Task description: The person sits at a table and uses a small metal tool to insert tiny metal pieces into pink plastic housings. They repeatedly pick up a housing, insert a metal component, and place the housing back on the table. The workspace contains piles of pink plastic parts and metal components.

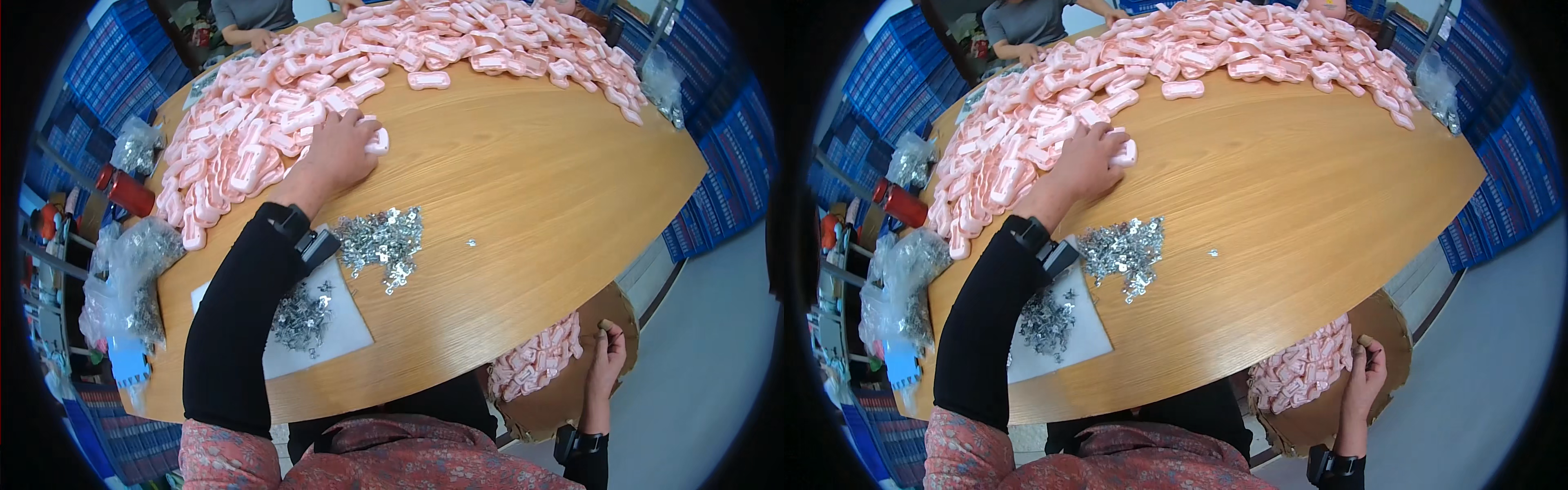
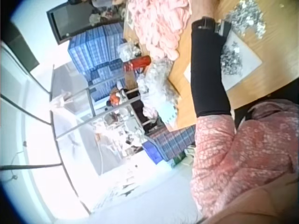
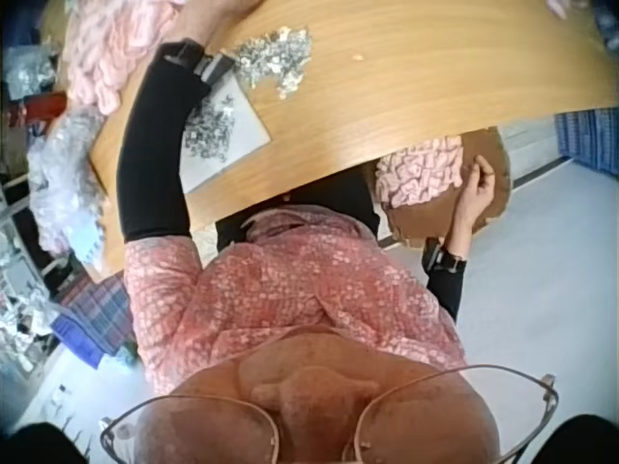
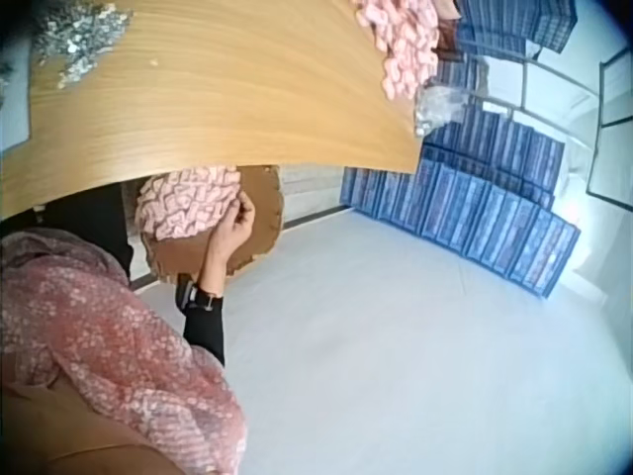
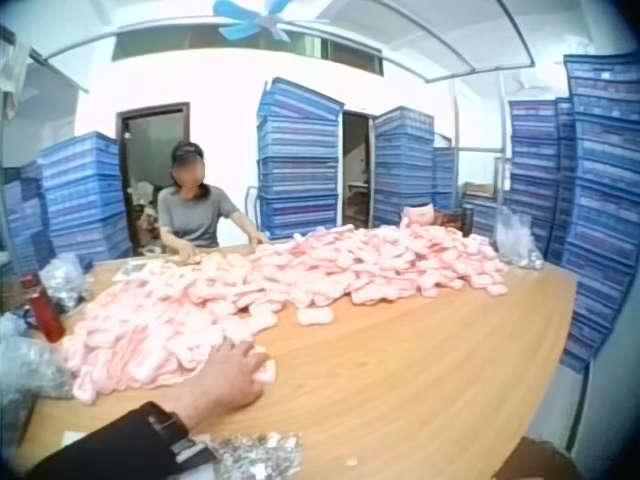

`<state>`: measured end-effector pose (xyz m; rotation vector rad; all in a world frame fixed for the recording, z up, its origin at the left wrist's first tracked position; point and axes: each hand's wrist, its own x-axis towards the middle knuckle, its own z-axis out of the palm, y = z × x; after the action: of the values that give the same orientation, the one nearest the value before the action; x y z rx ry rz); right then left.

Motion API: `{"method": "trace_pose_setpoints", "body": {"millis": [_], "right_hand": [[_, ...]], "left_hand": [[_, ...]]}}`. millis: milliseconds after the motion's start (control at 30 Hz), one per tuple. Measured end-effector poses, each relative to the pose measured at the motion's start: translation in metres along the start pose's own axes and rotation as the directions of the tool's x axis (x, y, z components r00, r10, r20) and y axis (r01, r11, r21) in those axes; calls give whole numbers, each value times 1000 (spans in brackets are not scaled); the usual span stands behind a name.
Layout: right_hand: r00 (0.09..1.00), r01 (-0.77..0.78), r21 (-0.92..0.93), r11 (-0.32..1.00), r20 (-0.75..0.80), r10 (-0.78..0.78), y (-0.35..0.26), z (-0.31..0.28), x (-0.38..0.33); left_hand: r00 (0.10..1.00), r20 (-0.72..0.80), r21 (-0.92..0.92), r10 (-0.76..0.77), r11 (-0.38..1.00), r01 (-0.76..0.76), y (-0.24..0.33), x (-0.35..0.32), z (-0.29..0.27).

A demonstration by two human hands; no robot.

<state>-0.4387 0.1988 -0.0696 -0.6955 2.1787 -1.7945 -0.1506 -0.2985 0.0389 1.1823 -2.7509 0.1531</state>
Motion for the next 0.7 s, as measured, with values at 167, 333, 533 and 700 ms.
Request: {"method": "trace_pose_setpoints", "body": {"millis": [167,333,533,700], "right_hand": [[998,-44,71,996,42,41,-16,14,-6],[996,27,72,997,84,-33,-38,34,-8],[992,49,73,996,113,-57,-53,43,-17],[990,94,86,992,94,-102,-63,50,-27]], "left_hand": [[995,87,-36,-47,998,51,-5,-56,-30],[976,204,-32,-70,996,78,-21,-93,-50],[992,56,-259,111,961,-93,-74,-103,-37],[987,-123,-363,-99,931,48,-76,-113,-42]]}}
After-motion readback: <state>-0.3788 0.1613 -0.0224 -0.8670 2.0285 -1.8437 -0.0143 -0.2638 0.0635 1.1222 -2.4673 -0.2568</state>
